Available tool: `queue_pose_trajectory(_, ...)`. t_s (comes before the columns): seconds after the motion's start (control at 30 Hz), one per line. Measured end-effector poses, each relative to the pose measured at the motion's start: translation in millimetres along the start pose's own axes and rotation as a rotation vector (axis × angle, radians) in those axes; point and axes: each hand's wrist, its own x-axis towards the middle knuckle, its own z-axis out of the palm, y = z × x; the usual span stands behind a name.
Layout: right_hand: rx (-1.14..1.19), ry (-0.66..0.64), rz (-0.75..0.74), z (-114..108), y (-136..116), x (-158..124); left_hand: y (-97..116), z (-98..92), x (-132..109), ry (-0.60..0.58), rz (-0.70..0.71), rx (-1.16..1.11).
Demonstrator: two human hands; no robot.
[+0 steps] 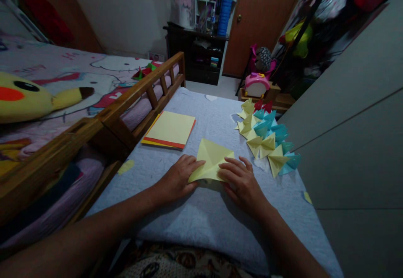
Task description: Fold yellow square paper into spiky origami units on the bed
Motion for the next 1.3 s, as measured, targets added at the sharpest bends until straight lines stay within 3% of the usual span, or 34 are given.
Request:
queue_pose_trajectory(0.17,-0.001,-0.026,-0.058,3.2,5.7,-12.0,1.2,3.5,-8.1,-0.022,-0.018,-0.003)
queue_pose_trajectory(0.37,0.100,-0.070,-0.031,-3.0,2.3,-15.5,8.6,-5.4,-11.5,0.075,0.058,0.214)
queue_pose_trajectory(0.5,0.175,-0.083,0.033,-5.7,1.0,-18.1,7.8,-10.9,-6.9,-0.053,0.260,0.141)
queue_pose_trajectory(0.6,0.262,-0.081,0.109,-6.6,3.2,-23.1,5.7,-12.5,-4.8,-0.093,0.279,0.004)
queue_pose_trajectory(0.7,0.363,-0.102,0.227,-9.6,5.5,-24.6,6.8,-14.3,-3.3,-0.076,0.152,-0.113)
queue_pose_trajectory(0.8,0.454,-0.124,0.388,-11.2,8.7,-22.0,10.0,-15.1,1.3,-0.071,-0.083,-0.275)
queue_pose_trajectory(0.97,0.640,-0.010,0.636,-0.7,16.1,-18.0,13.1,-9.9,16.8,0.004,-0.434,-0.411)
queue_pose_trajectory(1.13,0.721,0.057,0.744,7.6,16.8,-12.2,14.2,1.5,25.8,0.104,-0.496,-0.314)
queue_pose_trajectory(1.3,0.680,0.056,0.686,3.6,17.4,-8.3,13.2,10.0,26.7,0.135,-0.478,-0.241)
